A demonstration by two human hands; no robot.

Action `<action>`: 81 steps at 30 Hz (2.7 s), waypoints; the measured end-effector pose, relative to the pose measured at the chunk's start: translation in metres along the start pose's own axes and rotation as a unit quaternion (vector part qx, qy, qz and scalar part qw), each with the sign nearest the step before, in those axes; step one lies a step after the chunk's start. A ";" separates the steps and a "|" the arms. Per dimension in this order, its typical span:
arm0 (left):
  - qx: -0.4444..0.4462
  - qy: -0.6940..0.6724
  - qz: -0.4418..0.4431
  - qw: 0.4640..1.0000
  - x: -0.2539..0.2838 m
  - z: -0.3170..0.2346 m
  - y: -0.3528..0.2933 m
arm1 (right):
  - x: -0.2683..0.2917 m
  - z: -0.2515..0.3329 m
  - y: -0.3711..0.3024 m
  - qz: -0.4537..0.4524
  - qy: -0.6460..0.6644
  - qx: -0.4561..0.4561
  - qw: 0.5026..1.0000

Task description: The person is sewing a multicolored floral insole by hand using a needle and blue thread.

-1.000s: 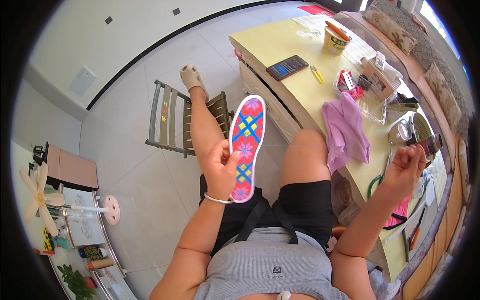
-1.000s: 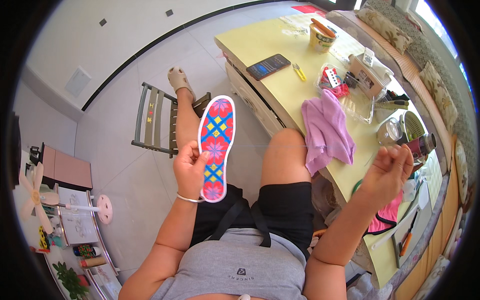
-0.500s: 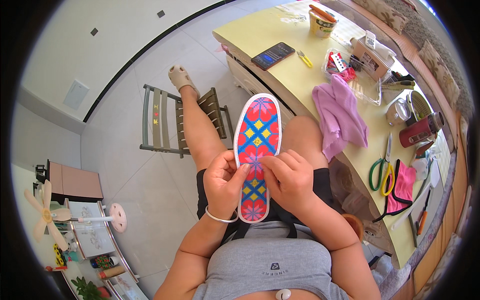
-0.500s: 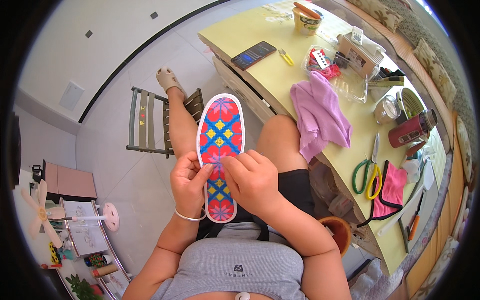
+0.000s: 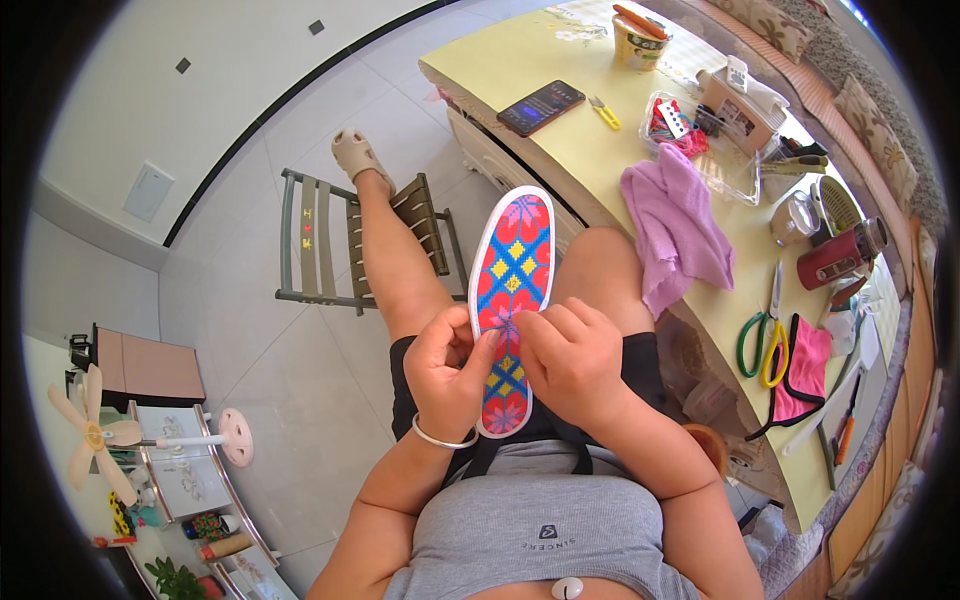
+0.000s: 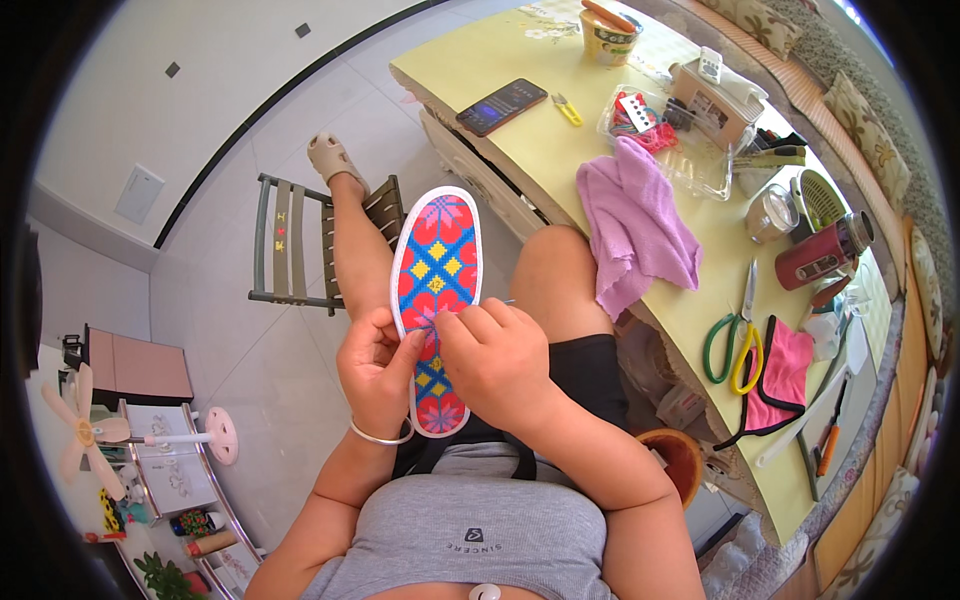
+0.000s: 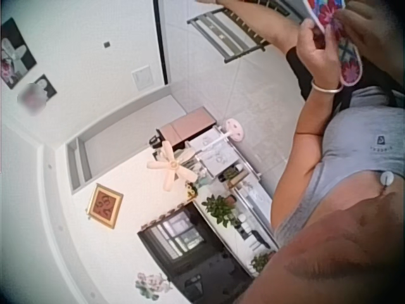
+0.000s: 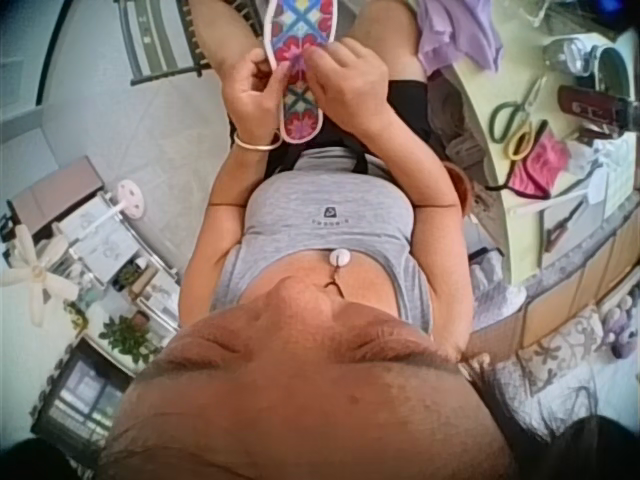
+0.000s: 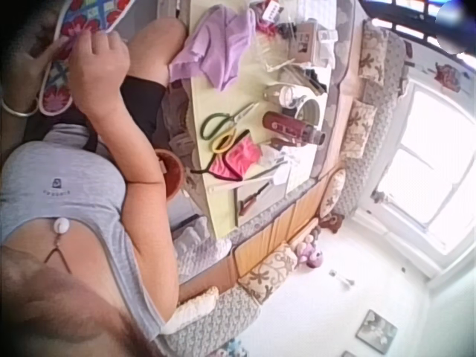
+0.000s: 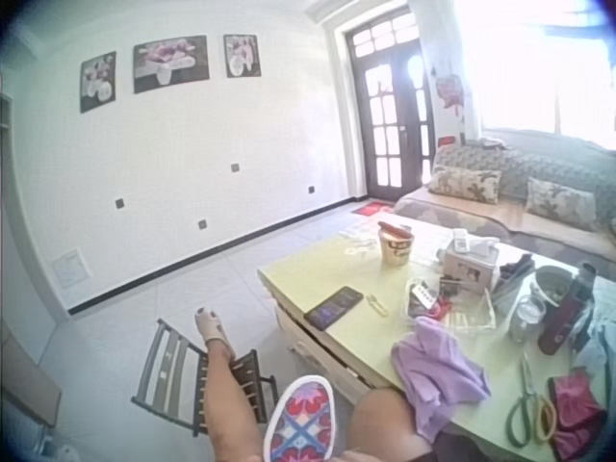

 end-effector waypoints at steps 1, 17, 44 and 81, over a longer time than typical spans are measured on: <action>-0.030 0.033 -0.007 0.999 0.000 -0.001 -0.001 | -0.001 0.001 0.000 0.002 -0.006 0.002 1.000; -0.044 0.023 -0.016 0.999 0.007 0.008 0.004 | -0.010 0.002 0.007 0.019 0.002 -0.018 1.000; 0.093 -0.211 0.061 0.971 0.013 0.009 0.012 | -0.048 -0.114 -0.043 -0.151 0.781 -0.440 0.416; 0.341 -0.604 0.178 0.698 -0.023 0.034 -0.004 | -0.013 0.004 0.019 -0.015 0.199 -0.104 0.974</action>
Point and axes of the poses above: each hand's wrist, its own y-axis towards the middle knuckle, its own x-axis out of the back of the hand, z = x × y, the point moved 6 cm from there along y, towards the middle knuckle, and after that the axes turned 4 degrees about x, right-handed, at the moved point
